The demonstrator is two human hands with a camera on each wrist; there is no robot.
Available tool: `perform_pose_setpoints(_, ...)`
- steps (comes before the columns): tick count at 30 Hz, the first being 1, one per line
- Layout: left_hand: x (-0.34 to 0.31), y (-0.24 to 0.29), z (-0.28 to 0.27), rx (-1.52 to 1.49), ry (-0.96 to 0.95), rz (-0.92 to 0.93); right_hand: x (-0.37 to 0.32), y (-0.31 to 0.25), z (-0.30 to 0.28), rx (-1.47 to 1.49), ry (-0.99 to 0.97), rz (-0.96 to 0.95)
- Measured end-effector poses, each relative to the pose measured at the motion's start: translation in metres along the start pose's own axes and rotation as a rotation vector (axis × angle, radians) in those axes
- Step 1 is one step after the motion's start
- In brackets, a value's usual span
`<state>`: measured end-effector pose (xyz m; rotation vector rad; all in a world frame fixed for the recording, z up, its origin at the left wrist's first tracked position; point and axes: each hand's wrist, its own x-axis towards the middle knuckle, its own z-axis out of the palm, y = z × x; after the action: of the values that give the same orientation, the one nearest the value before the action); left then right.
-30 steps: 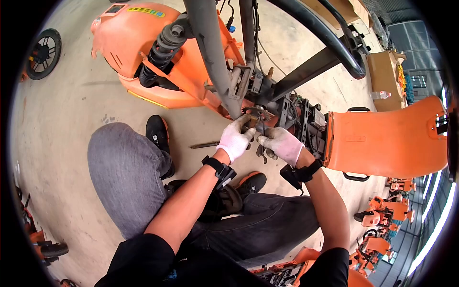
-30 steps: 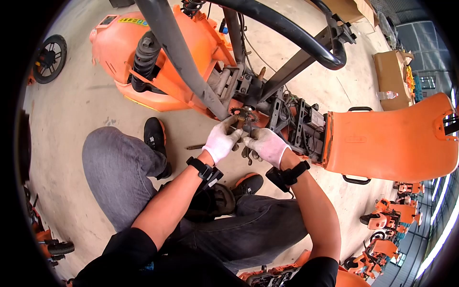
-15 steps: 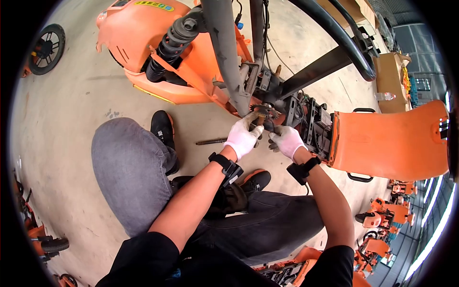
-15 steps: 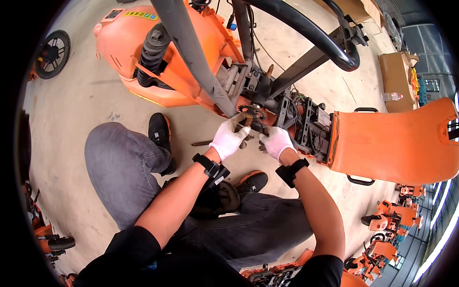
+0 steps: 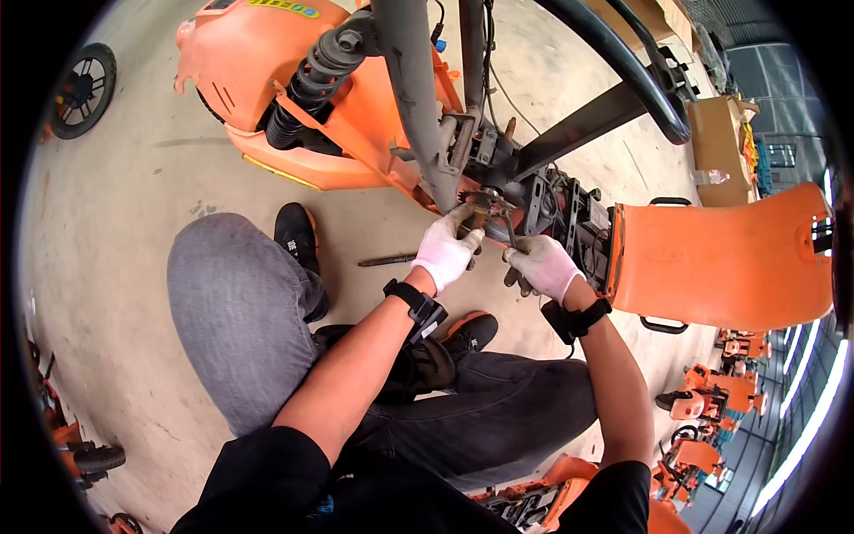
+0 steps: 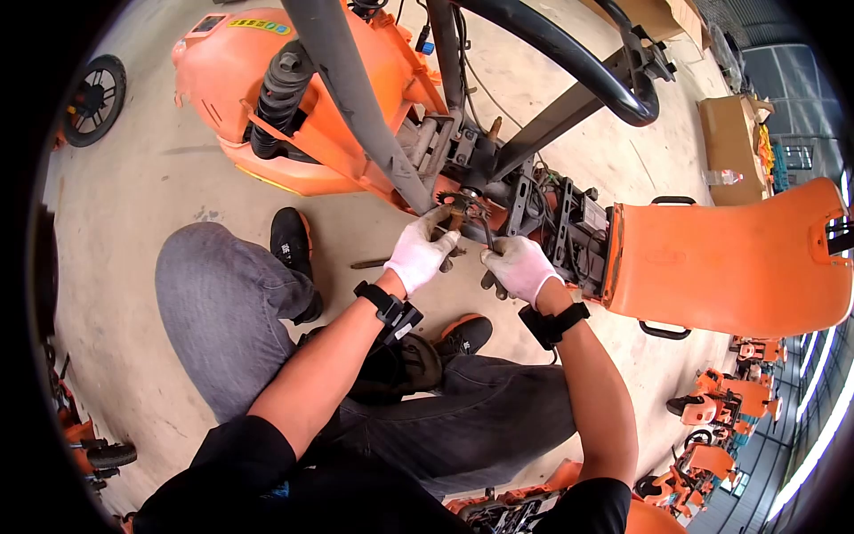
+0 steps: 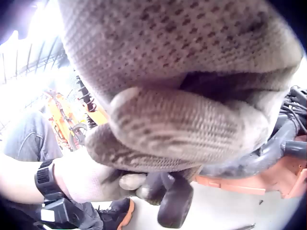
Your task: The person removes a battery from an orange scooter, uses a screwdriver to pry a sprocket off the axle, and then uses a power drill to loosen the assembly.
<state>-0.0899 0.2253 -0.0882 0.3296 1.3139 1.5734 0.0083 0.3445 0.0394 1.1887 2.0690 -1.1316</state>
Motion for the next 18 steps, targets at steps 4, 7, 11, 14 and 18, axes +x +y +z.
perform_pose_setpoints(4,0.0,0.001,0.0,0.001,0.01,0.003,-0.002,-0.005,0.005,-0.058,0.063,-0.034)
perform_pose_setpoints(7,-0.001,0.004,0.0,0.004,0.01,-0.002,0.0,-0.002,0.009,-0.09,0.087,-0.027)
perform_pose_setpoints(11,-0.003,0.006,0.001,-0.01,0.018,-0.023,0.003,-0.003,0.012,-0.195,0.112,-0.086)
perform_pose_setpoints(14,-0.001,0.004,0.0,0.044,0.028,0.005,0.006,-0.004,0.012,-0.227,0.117,-0.132)
perform_pose_setpoints(18,-0.002,0.005,0.0,0.034,0.044,0.018,0.002,-0.013,0.01,0.036,-0.04,-0.122)
